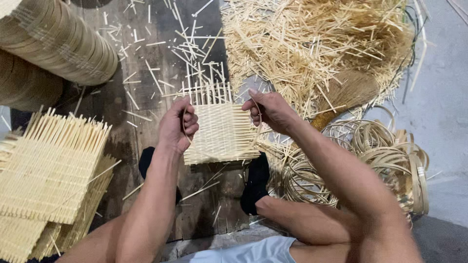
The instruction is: The person places a circular wooden frame onto a woven bamboo mat, tucks the mat edges around the frame, and trims the excess bamboo strips with scissors.
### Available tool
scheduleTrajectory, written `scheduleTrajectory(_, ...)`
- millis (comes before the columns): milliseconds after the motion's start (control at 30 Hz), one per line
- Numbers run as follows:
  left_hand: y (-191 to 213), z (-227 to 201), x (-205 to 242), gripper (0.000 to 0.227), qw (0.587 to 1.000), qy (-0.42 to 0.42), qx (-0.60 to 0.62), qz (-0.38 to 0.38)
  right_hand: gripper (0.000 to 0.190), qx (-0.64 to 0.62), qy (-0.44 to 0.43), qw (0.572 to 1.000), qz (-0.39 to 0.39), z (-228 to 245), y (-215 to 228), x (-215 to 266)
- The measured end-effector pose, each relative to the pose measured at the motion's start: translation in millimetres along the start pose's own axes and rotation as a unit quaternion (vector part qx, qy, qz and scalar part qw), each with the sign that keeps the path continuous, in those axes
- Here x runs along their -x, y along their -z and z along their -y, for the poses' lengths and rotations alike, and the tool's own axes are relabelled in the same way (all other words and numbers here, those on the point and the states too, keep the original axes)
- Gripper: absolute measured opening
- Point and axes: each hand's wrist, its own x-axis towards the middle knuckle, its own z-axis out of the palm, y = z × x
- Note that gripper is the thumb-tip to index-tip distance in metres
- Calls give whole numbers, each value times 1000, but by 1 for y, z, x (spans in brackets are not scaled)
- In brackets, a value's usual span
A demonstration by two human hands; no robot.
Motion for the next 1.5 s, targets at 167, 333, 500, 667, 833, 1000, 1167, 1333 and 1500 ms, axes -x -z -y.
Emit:
scheduleTrajectory(167, 21, 10, -1, 32, 999, 19, 40, 9, 39, -157, 69, 985, 16, -45, -11, -16)
scheduleTrajectory(333, 47, 20, -10, 38, 997, 51, 58, 24, 47, -241, 61, 969, 12, -65, -4, -28)
scheduleTrajectory(500, 61, 36, -22, 30, 996, 9, 86, -36, 25, 129, 109, 983, -76, -78, 4, -37)
scheduleTrajectory(667, 94, 67, -41, 13, 975, -100, -103, -170, 20, 178, 35, 963, -197, -132, 5, -61)
scheduleTrajectory(833, 141, 86, -60, 16, 800, -244, -499, -227, 24, 259, 68, 928, -260, -177, -4, -84)
scheduleTrajectory(1000, 147, 81, -60, 18, 750, -169, -605, -206, 22, 342, 55, 894, -283, -180, -9, -81)
scheduleTrajectory(1167, 149, 78, -64, 17, 729, -175, -620, -230, 20, 338, 119, 887, -292, -182, -18, -75)
scheduleTrajectory(1333, 170, 82, -75, 17, 765, -176, -582, -213, 18, 344, 128, 880, -300, -192, -15, -80)
scheduleTrajectory(1500, 186, 88, -89, 23, 740, -197, -602, -227, 19, 336, 127, 885, -296, -193, -13, -83)
